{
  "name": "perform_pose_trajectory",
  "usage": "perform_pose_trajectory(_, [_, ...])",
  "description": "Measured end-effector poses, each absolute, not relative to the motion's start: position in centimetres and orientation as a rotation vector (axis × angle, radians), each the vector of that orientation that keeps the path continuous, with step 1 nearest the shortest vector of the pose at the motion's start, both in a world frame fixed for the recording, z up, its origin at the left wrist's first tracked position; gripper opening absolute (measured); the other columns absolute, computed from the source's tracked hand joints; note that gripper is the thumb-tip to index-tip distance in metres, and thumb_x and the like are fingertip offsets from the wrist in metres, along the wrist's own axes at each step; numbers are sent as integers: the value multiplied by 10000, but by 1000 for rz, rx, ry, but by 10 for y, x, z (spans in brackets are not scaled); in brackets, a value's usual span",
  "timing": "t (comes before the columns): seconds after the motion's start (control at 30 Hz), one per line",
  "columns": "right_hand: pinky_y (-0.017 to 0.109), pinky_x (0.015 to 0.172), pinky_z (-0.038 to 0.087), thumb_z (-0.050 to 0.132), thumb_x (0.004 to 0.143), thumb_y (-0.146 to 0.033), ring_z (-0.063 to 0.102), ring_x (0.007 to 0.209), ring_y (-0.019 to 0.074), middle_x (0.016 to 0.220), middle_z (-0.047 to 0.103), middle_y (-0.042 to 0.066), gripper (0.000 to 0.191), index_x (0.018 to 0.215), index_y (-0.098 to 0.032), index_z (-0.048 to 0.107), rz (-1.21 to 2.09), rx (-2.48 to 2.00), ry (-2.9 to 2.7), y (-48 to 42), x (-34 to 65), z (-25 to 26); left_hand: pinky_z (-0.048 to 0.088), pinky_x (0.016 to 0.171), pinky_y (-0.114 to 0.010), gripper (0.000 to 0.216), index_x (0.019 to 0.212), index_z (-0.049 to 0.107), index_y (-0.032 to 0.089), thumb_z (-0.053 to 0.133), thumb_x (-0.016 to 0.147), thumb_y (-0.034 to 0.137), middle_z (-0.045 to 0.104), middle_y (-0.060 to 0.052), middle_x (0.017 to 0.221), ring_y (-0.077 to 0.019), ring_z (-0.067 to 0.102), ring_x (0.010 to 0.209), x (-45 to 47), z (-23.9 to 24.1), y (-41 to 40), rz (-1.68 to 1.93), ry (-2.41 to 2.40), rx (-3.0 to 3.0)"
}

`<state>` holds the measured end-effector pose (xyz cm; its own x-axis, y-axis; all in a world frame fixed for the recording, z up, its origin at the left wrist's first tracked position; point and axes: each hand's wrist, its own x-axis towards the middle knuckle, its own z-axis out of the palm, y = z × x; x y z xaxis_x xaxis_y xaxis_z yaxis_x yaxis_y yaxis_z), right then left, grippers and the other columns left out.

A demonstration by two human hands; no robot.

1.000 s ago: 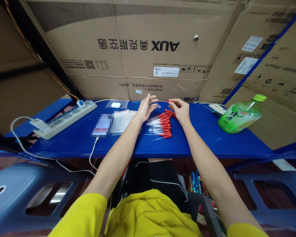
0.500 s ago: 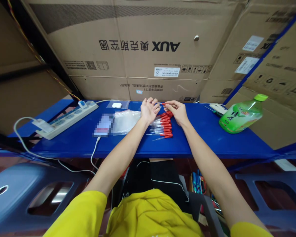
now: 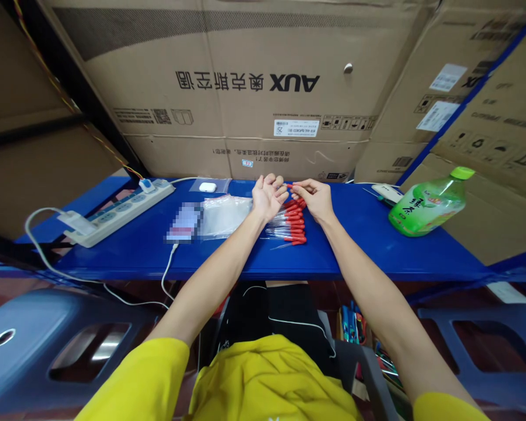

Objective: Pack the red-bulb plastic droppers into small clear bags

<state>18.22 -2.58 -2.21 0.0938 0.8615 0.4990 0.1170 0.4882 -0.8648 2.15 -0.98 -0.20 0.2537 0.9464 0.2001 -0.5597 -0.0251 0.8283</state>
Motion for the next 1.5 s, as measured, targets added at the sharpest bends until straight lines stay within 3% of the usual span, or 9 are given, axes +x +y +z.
perform_pose_trajectory(0.17, [359, 739, 624, 845, 723, -568, 727, 702, 200, 818, 778, 58, 402, 865, -203, 752, 672, -945, -1388, -26, 183, -21, 350, 496, -278, 500, 776, 406, 222, 203, 1062, 578, 386, -6, 698, -118, 316, 521, 24, -4, -9, 1287, 438, 1001])
perform_pose_trajectory(0.43, [342, 717, 610, 840, 724, -587, 717, 683, 191, 797, 772, 47, 429, 887, -198, 759, 685, -921, -1426, -24, 186, -25, 335, 470, -223, 394, 741, 274, 216, 201, 1076, 411, 339, 14, 685, -107, 308, 495, 24, -3, -12, 1203, 259, 652])
perform_pose_trajectory(0.6, [340, 713, 614, 833, 735, -593, 718, 683, 195, 788, 774, 46, 435, 901, -199, 758, 689, -940, -1428, -22, 189, -26, 360, 484, -215, 392, 724, 326, 211, 210, 1061, 375, 429, -3, 696, -108, 384, 515, 24, -2, -12, 1173, 198, 648])
perform_pose_trajectory(0.77, [325, 746, 590, 780, 795, -574, 732, 796, 211, 844, 771, 53, 395, 921, -201, 741, 637, -996, -1421, -22, 205, -20, 413, 543, -217, 387, 859, 561, 196, 263, 1045, 357, 672, -62, 994, -134, 572, 702, 15, -1, 7, 1210, 605, 999])
perform_pose_trajectory(0.9, [325, 769, 545, 759, 816, -550, 698, 801, 204, 830, 753, 38, 354, 873, -202, 744, 609, -1043, -1569, -26, 214, -13, 505, 830, -270, 210, 956, 667, 202, 473, 996, 273, 729, -43, 1052, -174, 642, 935, -1, -15, 28, 1386, 1280, 1556])
perform_pose_trajectory(1.03, [365, 874, 498, 739, 835, -546, 654, 839, 203, 861, 749, 28, 333, 828, -215, 774, 561, -1056, -1846, -32, 212, -10, 469, 997, -322, 254, 1086, 723, 208, 536, 932, 134, 736, -62, 1150, -205, 650, 1055, -12, -32, 36, 1093, 1486, 2126])
perform_pose_trajectory(1.17, [370, 927, 473, 671, 888, -564, 649, 924, 221, 912, 759, 45, 374, 834, -216, 796, 515, -1125, -1946, -29, 217, -12, 463, 1017, -377, 337, 1214, 721, 220, 542, 936, 154, 696, -105, 1252, -263, 614, 1162, -9, -33, 29, 732, 1525, 2446])
perform_pose_trajectory(1.3, [348, 882, 485, 509, 993, -482, 680, 920, 227, 947, 781, 77, 428, 915, -184, 806, 332, -1336, -1759, -19, 241, -20, 466, 990, -419, 287, 1145, 752, 231, 529, 966, 215, 701, -120, 1201, -298, 604, 1151, -3, -25, 21, 566, 1641, 2541])
perform_pose_trajectory(1.5, [317, 790, 516, 686, 865, -322, 693, 802, 199, 907, 789, 49, 170, 926, -195, 783, 363, -1603, -1866, -19, 267, -33, 485, 940, -365, 204, 1059, 739, 209, 567, 950, 229, 715, -105, 1136, -260, 645, 1070, -2, -22, 18, 528, 1643, 2553])
